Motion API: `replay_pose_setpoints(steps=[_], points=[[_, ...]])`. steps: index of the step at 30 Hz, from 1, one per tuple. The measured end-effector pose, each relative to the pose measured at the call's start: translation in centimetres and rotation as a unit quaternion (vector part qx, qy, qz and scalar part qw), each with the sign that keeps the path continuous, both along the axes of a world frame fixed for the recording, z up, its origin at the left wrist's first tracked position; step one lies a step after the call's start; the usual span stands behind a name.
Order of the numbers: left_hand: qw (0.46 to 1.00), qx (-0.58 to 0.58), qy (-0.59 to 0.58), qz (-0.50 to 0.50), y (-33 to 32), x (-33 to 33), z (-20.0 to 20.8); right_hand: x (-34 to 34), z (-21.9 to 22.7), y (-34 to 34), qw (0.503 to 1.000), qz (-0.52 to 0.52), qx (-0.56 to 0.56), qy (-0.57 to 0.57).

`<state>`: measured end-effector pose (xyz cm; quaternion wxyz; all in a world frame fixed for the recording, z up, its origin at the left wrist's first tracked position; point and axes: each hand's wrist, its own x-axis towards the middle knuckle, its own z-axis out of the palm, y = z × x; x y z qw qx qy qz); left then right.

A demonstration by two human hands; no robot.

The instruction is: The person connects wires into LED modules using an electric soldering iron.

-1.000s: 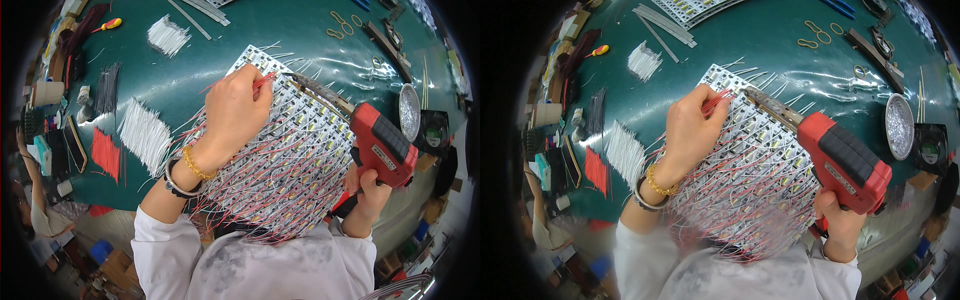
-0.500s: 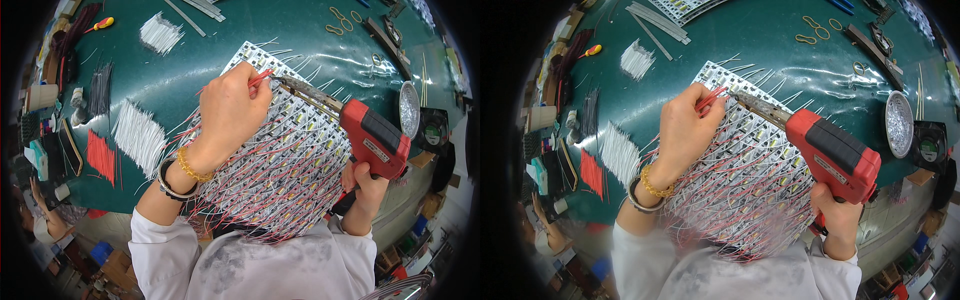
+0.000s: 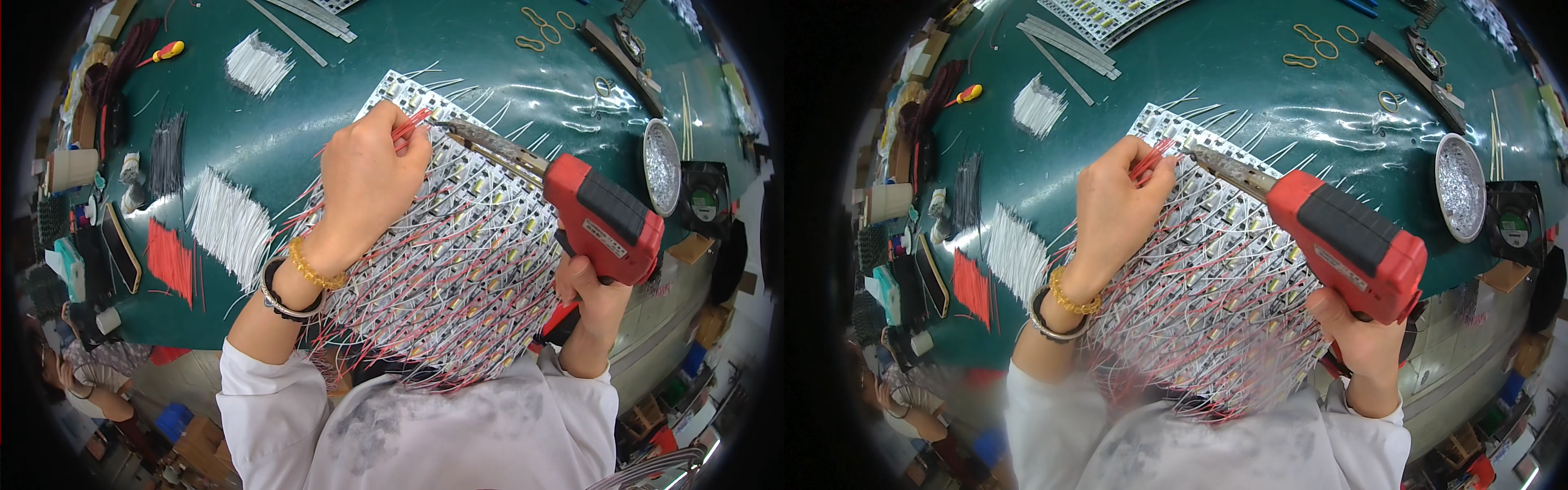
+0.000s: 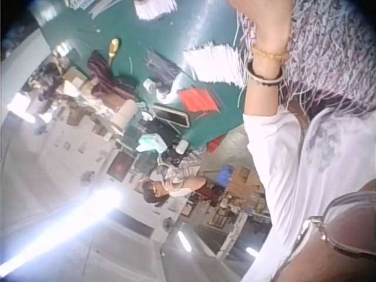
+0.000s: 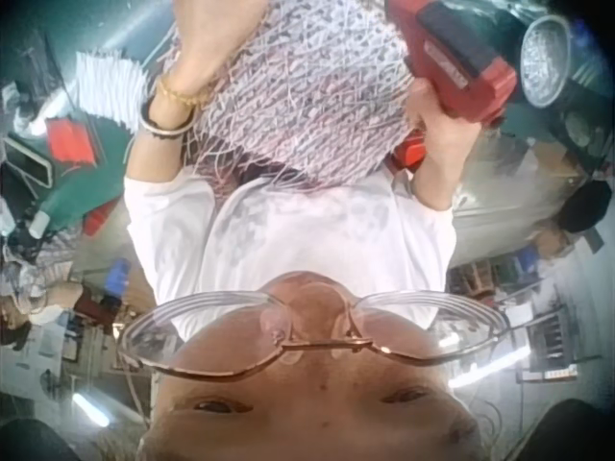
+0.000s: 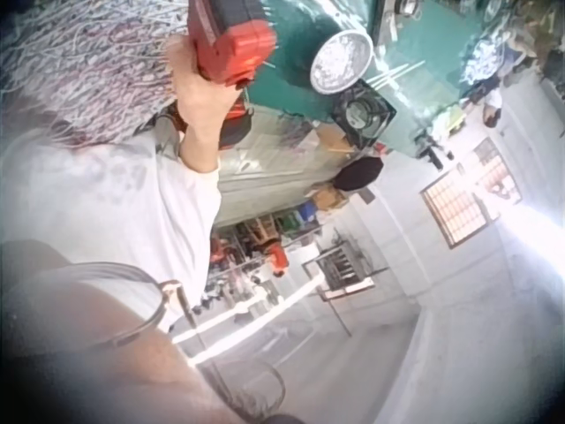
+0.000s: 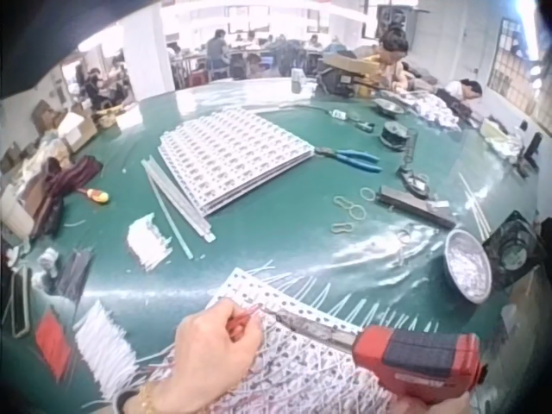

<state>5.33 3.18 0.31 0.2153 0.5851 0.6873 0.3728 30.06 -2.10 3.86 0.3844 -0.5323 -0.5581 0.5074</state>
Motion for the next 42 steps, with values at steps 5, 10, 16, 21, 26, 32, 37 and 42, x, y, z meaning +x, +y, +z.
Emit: replay_pose_setpoints(steps=[5, 10, 16, 21, 26, 32, 37, 42], points=[[1.0, -0.007, -0.001, -0.005, 0.0, 0.0, -0.1, -0.3, 0.3, 0.0, 1.0, -0.014, -0.019, 0.018], [1.0, -0.017, -0.008, -0.002, 0.0, 0.1, 0.2, -0.7, 0.6, -0.3, 0.999, -0.046, -0.009, 0.017], [0.984, 0.143, 0.106, 0.02, 0.3, -1.0, 1.8, 1.2, 0.4, -1.6, 0.989, -0.086, -0.051, 0.108], [0.998, 0.003, 0.005, -0.068, -0.2, 1.5, 2.3, 1.2, 0.1, -2.1, 0.986, -0.08, -0.028, 0.143], [0.998, 0.01, 0.028, -0.055, -0.3, 1.4, 0.5, 0.9, -0.4, -2.5, 0.988, -0.063, -0.023, 0.141], [0.998, 0.002, 0.005, -0.056, -0.1, 1.3, 0.3, 0.4, -0.6, -2.1, 0.994, -0.072, -0.025, 0.077], [0.998, -0.006, 0.0, -0.059, -0.1, 1.2, 0.7, 1.0, -0.7, -2.2, 0.986, -0.057, -0.059, 0.148], [0.998, -0.009, -0.003, -0.058, 0.0, 1.2, 0.8, 1.4, -0.8, -1.9, 0.998, -0.041, -0.031, 0.03]])
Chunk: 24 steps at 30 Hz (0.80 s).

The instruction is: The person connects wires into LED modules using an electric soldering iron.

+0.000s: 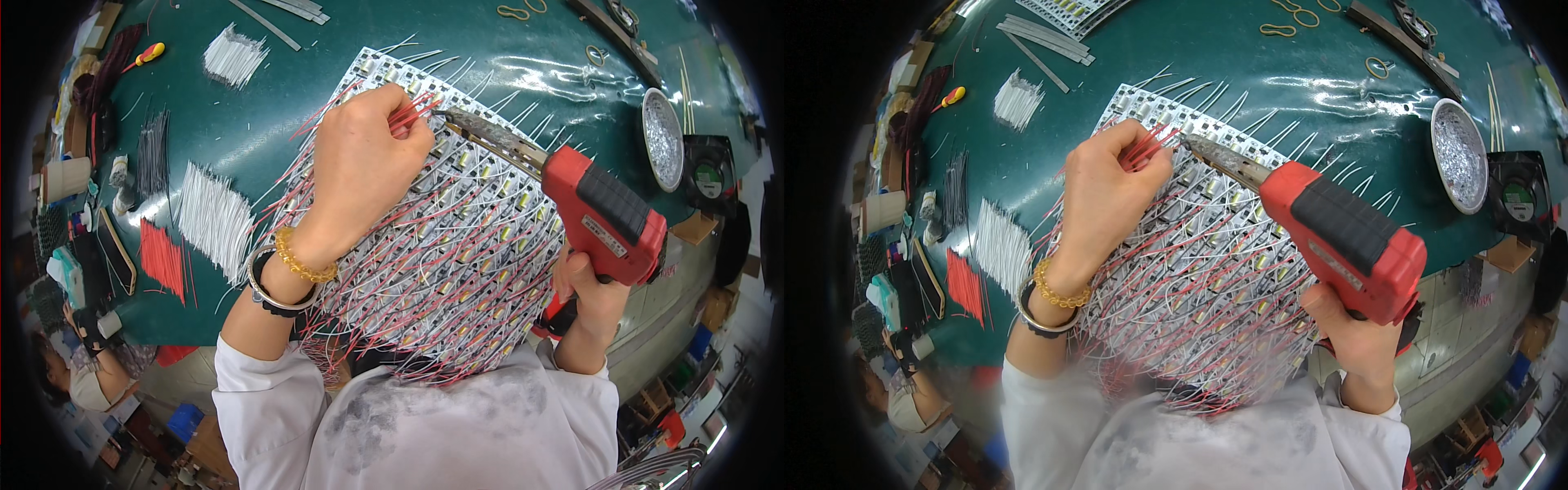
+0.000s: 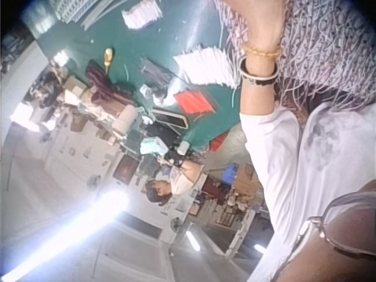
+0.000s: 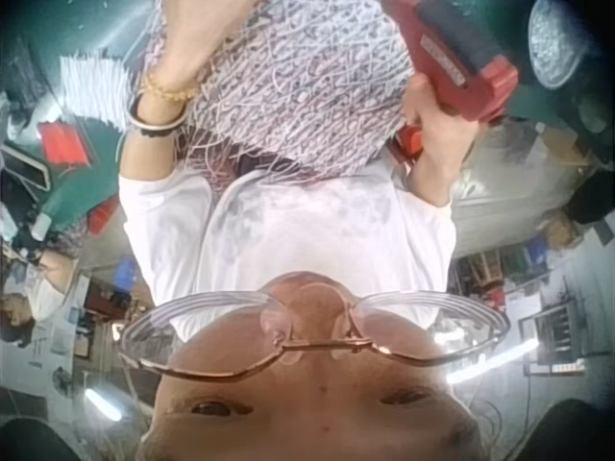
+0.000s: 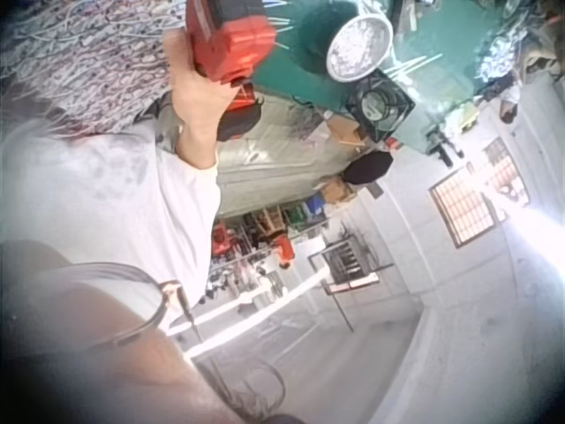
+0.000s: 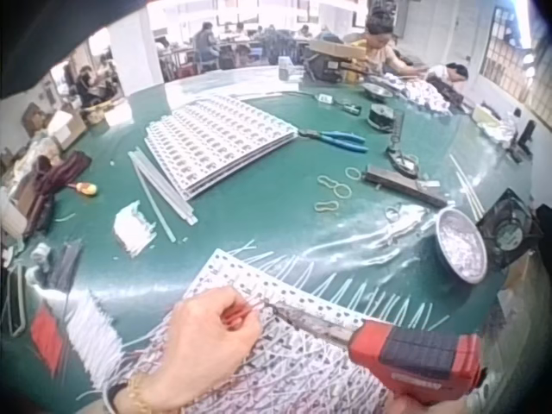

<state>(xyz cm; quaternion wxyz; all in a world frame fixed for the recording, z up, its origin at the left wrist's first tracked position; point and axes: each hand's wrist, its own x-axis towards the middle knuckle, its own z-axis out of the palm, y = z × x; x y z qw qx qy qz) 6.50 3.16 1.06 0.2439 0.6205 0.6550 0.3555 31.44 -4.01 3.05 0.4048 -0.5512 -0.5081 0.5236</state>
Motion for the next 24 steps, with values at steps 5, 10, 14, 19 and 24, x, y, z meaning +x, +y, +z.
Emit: replay_pose_setpoints(steps=[5, 10, 14, 19, 24], points=[[1.0, 0.006, 0.008, 0.002, 0.0, 0.0, 0.0, 0.5, -0.5, -0.6, 0.994, 0.031, 0.076, -0.071], [1.0, 0.005, -0.004, 0.0, -0.1, 0.0, -0.2, -0.7, 0.7, -0.9, 0.997, -0.048, 0.038, 0.038], [1.0, -0.003, 0.016, -0.001, -0.2, 0.1, 0.2, -0.6, 0.4, -1.1, 0.997, -0.048, 0.039, 0.045], [0.999, -0.01, 0.033, -0.007, -0.1, -0.6, 0.9, -0.2, 0.6, -1.3, 0.995, -0.048, 0.068, 0.059], [0.991, 0.109, 0.065, 0.031, -1.0, 0.1, 3.2, 0.3, 0.5, -2.0, 0.993, -0.062, 0.085, 0.061]])
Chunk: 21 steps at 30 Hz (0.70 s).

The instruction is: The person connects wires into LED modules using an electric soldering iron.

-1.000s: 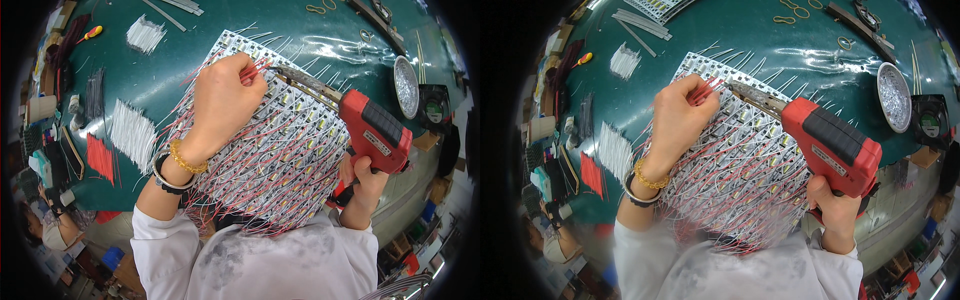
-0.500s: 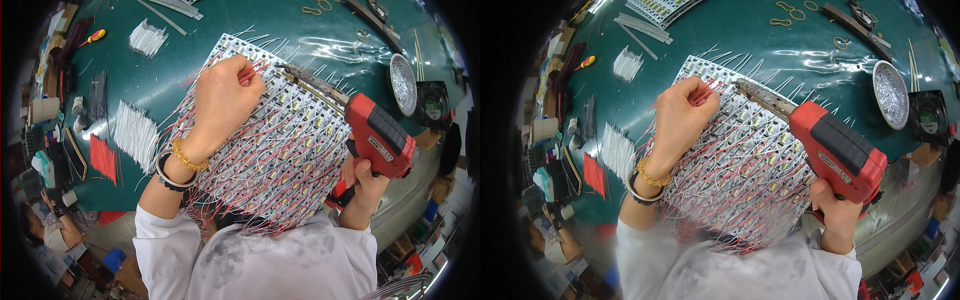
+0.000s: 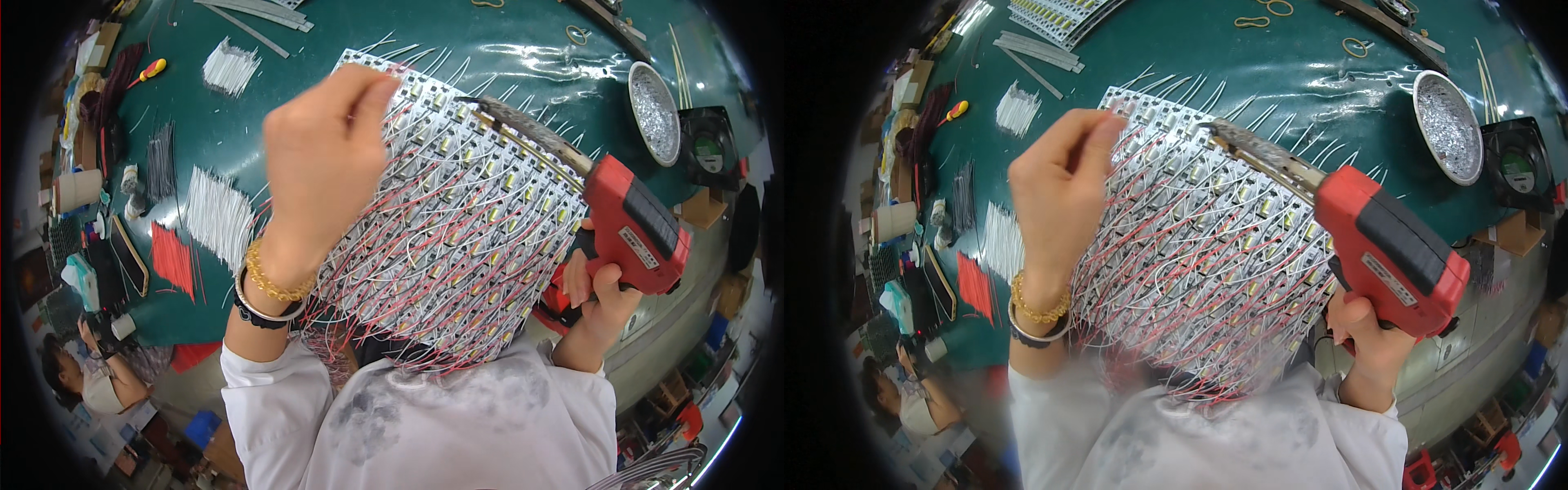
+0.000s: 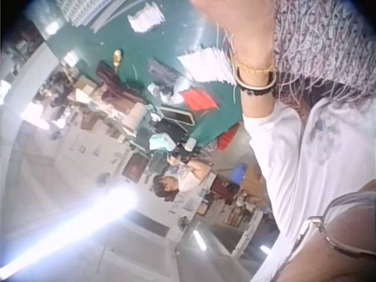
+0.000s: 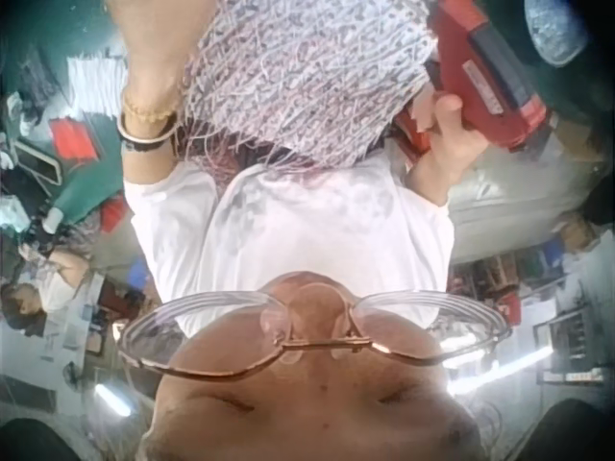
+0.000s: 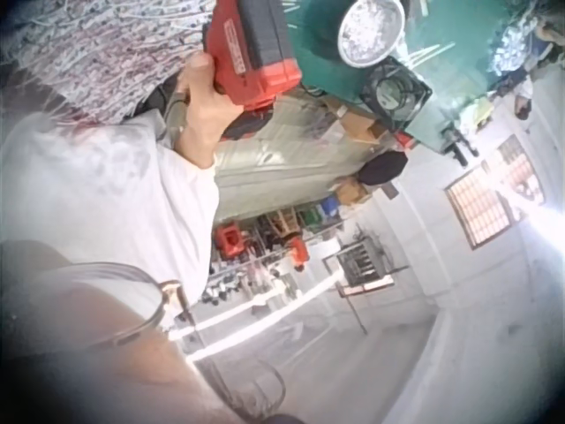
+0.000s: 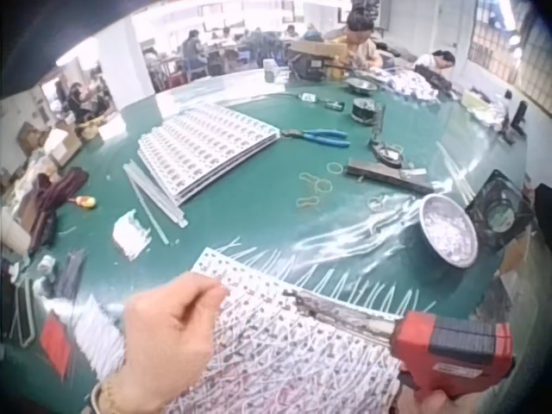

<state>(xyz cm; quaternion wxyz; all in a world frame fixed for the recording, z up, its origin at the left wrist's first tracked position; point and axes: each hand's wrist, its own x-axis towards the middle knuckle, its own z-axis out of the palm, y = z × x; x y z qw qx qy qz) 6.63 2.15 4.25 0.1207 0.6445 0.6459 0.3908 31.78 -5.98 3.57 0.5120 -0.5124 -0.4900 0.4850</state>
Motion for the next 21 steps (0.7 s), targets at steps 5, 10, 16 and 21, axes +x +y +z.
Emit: replay_pose_setpoints(steps=[5, 10, 16, 21], points=[[0.993, -0.076, -0.055, -0.073, 0.3, 1.8, -2.2, -0.1, -0.1, -0.8, 1.0, -0.028, 0.003, 0.002], [0.992, -0.11, -0.043, -0.038, 0.3, 1.6, -3.2, -0.3, -0.3, -0.8, 0.999, -0.033, -0.002, -0.043], [0.99, -0.135, -0.021, -0.027, 0.1, 1.9, -3.0, -0.8, -0.3, -0.4, 0.999, -0.012, -0.034, -0.04], [0.992, -0.12, -0.023, -0.022, 0.0, 2.1, -3.4, -0.3, -0.9, -0.3, 0.999, -0.012, -0.041, -0.024]])
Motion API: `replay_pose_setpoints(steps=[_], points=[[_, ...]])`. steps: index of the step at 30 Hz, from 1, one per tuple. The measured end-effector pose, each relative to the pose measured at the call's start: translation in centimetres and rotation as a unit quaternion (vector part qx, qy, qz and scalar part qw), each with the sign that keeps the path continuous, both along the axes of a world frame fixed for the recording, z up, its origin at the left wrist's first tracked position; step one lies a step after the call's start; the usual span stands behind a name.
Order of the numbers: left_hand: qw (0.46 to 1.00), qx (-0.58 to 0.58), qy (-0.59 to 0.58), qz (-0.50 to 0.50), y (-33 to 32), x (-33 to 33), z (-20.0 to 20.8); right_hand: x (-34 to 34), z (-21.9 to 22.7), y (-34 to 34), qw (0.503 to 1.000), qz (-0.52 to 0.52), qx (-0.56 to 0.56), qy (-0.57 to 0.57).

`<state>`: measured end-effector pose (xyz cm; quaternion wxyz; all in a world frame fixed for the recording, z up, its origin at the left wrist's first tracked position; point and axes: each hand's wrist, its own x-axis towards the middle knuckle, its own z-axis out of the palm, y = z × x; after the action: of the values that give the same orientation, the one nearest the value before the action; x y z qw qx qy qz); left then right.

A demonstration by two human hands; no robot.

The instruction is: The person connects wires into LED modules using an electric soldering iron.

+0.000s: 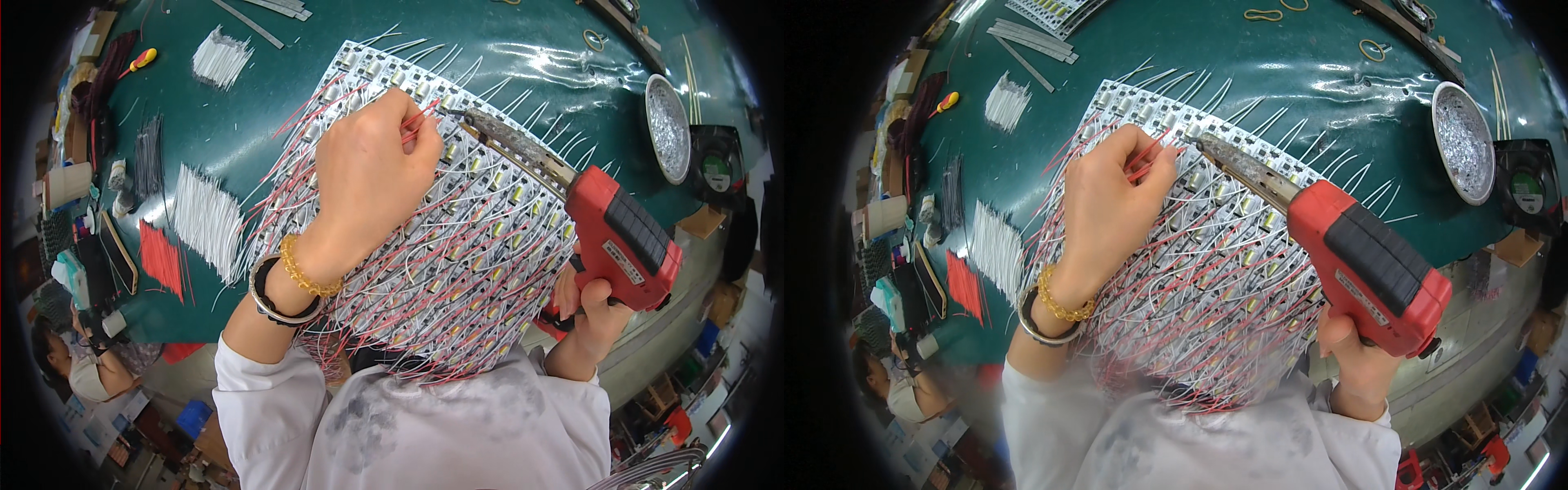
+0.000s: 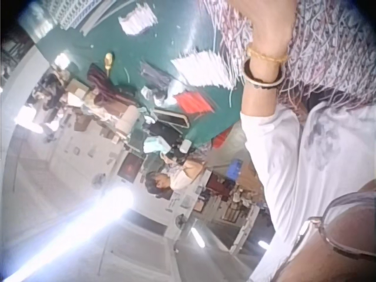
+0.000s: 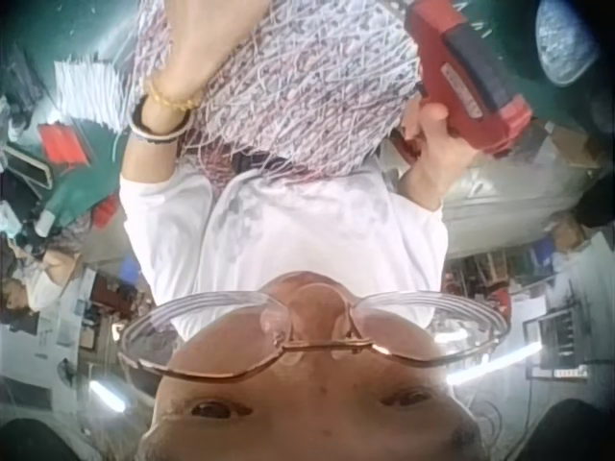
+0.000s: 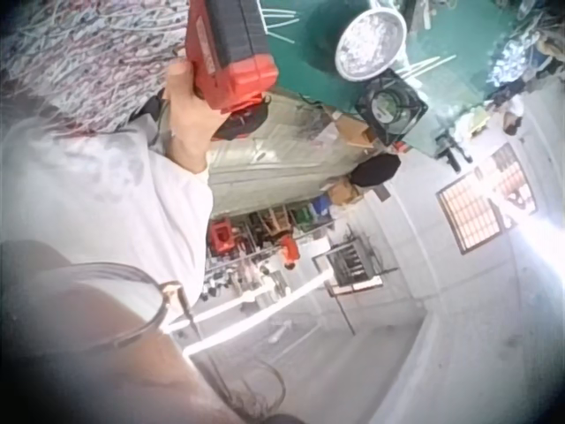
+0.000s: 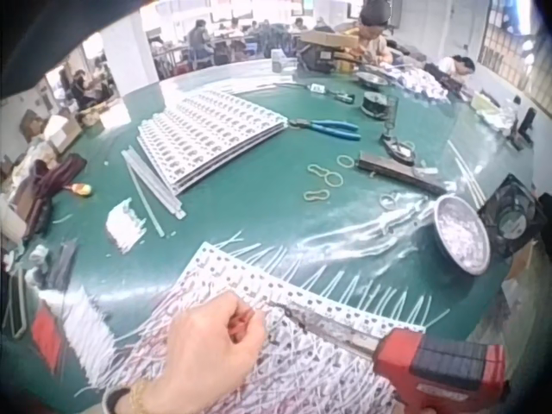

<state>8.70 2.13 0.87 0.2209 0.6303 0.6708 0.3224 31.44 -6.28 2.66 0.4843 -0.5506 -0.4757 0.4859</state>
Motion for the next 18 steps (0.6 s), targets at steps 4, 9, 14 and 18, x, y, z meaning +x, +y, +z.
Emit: replay_pose_setpoints(steps=[4, 9, 14, 18], points=[[1.0, 0.01, -0.006, -0.004, -0.1, 0.1, 0.0, 0.5, 0.7, -0.2, 0.996, 0.013, -0.063, 0.056], [1.0, 0.022, 0.002, -0.007, -0.1, 0.0, -0.2, 0.6, 0.6, -0.2, 0.996, 0.038, -0.066, -0.037], [1.0, 0.003, 0.001, -0.008, 0.0, 0.1, -0.1, 0.9, 0.3, -0.6, 0.999, 0.027, -0.022, -0.027], [0.999, 0.029, 0.005, -0.014, -0.2, 0.0, -0.4, 0.8, 0.8, -0.8, 0.999, -0.009, -0.029, 0.03]])
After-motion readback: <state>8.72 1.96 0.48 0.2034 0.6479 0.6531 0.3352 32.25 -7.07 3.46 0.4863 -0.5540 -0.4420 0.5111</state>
